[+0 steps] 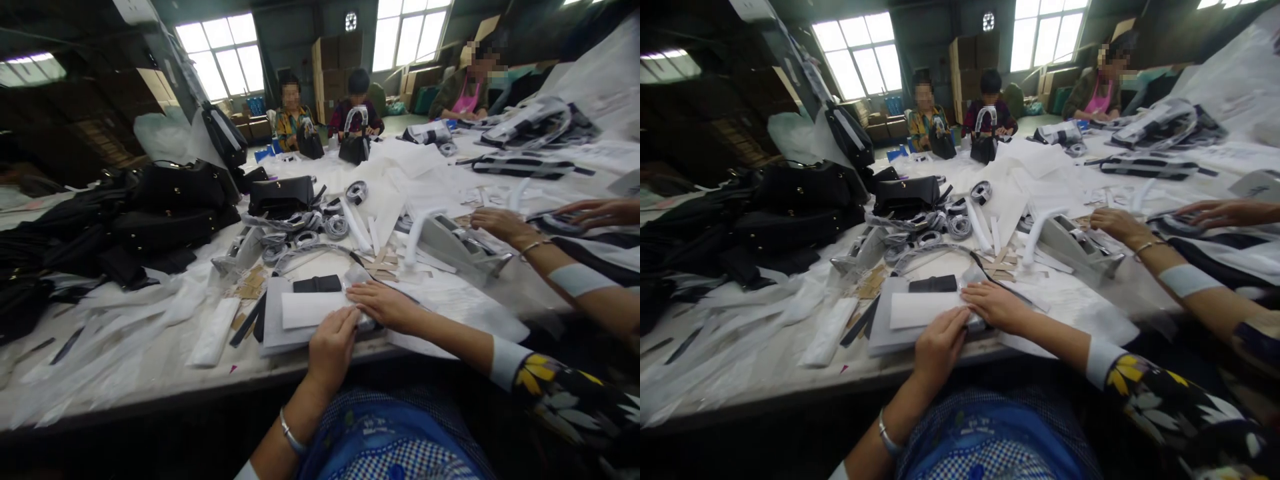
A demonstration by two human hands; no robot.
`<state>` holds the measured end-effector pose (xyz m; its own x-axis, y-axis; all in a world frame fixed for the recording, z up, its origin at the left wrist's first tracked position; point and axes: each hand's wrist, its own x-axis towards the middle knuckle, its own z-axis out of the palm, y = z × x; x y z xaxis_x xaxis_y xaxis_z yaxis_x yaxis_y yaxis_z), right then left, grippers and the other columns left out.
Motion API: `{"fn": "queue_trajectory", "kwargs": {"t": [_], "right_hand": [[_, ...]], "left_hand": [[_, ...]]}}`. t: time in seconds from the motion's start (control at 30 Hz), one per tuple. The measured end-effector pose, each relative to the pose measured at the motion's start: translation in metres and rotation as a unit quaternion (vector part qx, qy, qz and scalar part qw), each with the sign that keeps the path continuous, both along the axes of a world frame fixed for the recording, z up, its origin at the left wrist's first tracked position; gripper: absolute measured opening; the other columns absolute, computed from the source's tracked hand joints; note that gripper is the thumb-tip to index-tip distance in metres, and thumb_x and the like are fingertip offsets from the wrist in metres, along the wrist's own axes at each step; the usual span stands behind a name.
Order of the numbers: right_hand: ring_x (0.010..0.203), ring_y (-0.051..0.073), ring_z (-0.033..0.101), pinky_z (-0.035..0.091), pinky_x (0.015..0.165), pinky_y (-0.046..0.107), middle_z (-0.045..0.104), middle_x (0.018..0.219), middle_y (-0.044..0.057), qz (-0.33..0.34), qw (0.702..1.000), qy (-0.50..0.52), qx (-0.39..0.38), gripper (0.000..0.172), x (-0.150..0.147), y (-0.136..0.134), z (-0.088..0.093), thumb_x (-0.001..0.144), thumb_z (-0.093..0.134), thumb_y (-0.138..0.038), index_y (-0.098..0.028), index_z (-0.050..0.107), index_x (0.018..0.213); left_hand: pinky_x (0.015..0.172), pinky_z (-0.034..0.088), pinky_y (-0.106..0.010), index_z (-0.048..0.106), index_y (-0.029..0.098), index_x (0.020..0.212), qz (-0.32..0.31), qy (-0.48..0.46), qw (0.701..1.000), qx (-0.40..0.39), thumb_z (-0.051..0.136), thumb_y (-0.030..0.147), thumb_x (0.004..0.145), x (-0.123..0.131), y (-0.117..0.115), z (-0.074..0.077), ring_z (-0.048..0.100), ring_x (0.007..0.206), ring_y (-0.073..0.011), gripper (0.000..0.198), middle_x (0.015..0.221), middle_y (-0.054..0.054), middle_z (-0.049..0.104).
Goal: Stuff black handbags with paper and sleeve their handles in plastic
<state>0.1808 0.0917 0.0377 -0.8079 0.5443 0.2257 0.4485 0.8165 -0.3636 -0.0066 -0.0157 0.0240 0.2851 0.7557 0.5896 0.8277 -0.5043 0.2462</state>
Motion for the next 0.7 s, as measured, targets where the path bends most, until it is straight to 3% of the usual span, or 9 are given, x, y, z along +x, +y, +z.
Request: {"fn": "queue_trajectory", "kwargs": {"t": [0.07, 0.2, 0.33, 0.43, 0.5, 0.57, 0.63, 0.7], "right_hand": [[0.134, 0.025, 0.05, 0.032, 0.115, 0.049, 0.06, 0.139, 0.011, -0.007, 1.0, -0.002, 0.017, 0.037, 0.003, -0.003, -0.007, 0.102, 0.043, -0.025, -0.02, 0.061, 0.134], [0.131, 0.026, 0.052, 0.027, 0.116, 0.054, 0.062, 0.137, 0.011, -0.013, 0.998, -0.016, 0.053, 0.035, 0.002, -0.004, 0.001, 0.102, 0.043, -0.022, -0.019, 0.061, 0.132], [0.121, 0.029, 0.057, 0.038, 0.106, 0.049, 0.068, 0.122, 0.014, -0.071, 0.994, 0.056, 0.066, 0.027, 0.001, -0.038, 0.018, 0.101, 0.046, -0.026, -0.016, 0.07, 0.11], [0.088, 0.023, 0.064, 0.048, 0.084, 0.038, 0.071, 0.092, 0.011, -0.155, 0.976, 0.127, -0.079, 0.035, -0.002, -0.079, 0.016, 0.102, 0.042, -0.035, -0.018, 0.068, 0.085], [0.074, 0.021, 0.062, 0.048, 0.075, 0.035, 0.069, 0.081, 0.007, -0.199, 0.94, 0.138, -0.239, 0.038, -0.007, -0.1, 0.007, 0.1, 0.044, -0.042, -0.019, 0.065, 0.078], [0.074, 0.021, 0.063, 0.049, 0.075, 0.035, 0.069, 0.079, 0.005, -0.222, 0.88, 0.166, -0.385, 0.036, -0.013, -0.112, -0.003, 0.095, 0.051, -0.047, -0.019, 0.064, 0.076], [0.081, 0.021, 0.064, 0.05, 0.082, 0.036, 0.067, 0.08, 0.004, -0.234, 0.804, 0.246, -0.489, 0.032, -0.02, -0.117, -0.008, 0.089, 0.06, -0.049, -0.02, 0.062, 0.076], [0.089, 0.021, 0.063, 0.049, 0.093, 0.036, 0.064, 0.081, 0.002, -0.242, 0.702, 0.365, -0.561, 0.028, -0.03, -0.119, -0.009, 0.08, 0.071, -0.045, -0.02, 0.059, 0.075]], "left_hand": [[0.103, 0.053, -0.038, 0.054, 0.014, 0.137, -0.017, 0.063, 0.997, -0.035, 0.064, 0.01, 0.088, -0.018, -0.005, 0.018, 0.058, 0.126, -0.0238, 0.05, 0.142, -0.014, 0.056], [0.114, 0.038, -0.058, 0.048, 0.015, 0.142, 0.014, 0.232, 0.971, -0.058, 0.067, 0.01, 0.085, -0.069, -0.014, 0.042, 0.044, 0.138, -0.0315, 0.06, 0.148, -0.013, 0.049], [0.113, 0.041, -0.05, 0.045, 0.016, 0.145, 0.002, 0.283, 0.958, -0.042, 0.05, 0.006, 0.092, -0.101, -0.018, 0.028, 0.047, 0.137, -0.0258, 0.054, 0.148, -0.012, 0.048], [0.111, 0.043, -0.049, 0.045, 0.014, 0.145, 0.004, 0.259, 0.966, -0.018, 0.042, 0.004, 0.094, -0.104, -0.02, 0.01, 0.049, 0.135, -0.0248, 0.053, 0.146, -0.013, 0.051], [0.11, 0.043, -0.05, 0.044, 0.013, 0.146, 0.009, 0.241, 0.97, -0.014, 0.039, 0.003, 0.094, -0.102, -0.02, 0.003, 0.049, 0.135, -0.0253, 0.053, 0.146, -0.014, 0.051], [0.109, 0.044, -0.051, 0.043, 0.012, 0.146, 0.008, 0.23, 0.973, -0.016, 0.039, 0.003, 0.094, -0.1, -0.02, 0.001, 0.05, 0.134, -0.0258, 0.053, 0.146, -0.013, 0.05], [0.108, 0.046, -0.05, 0.044, 0.013, 0.145, 0.002, 0.224, 0.974, -0.014, 0.04, 0.005, 0.095, -0.1, -0.02, 0.003, 0.05, 0.134, -0.0261, 0.051, 0.146, -0.013, 0.05], [0.106, 0.048, -0.049, 0.046, 0.016, 0.145, -0.006, 0.223, 0.975, -0.012, 0.041, 0.005, 0.095, -0.101, -0.019, 0.007, 0.051, 0.133, -0.0261, 0.051, 0.146, -0.011, 0.051]]}}
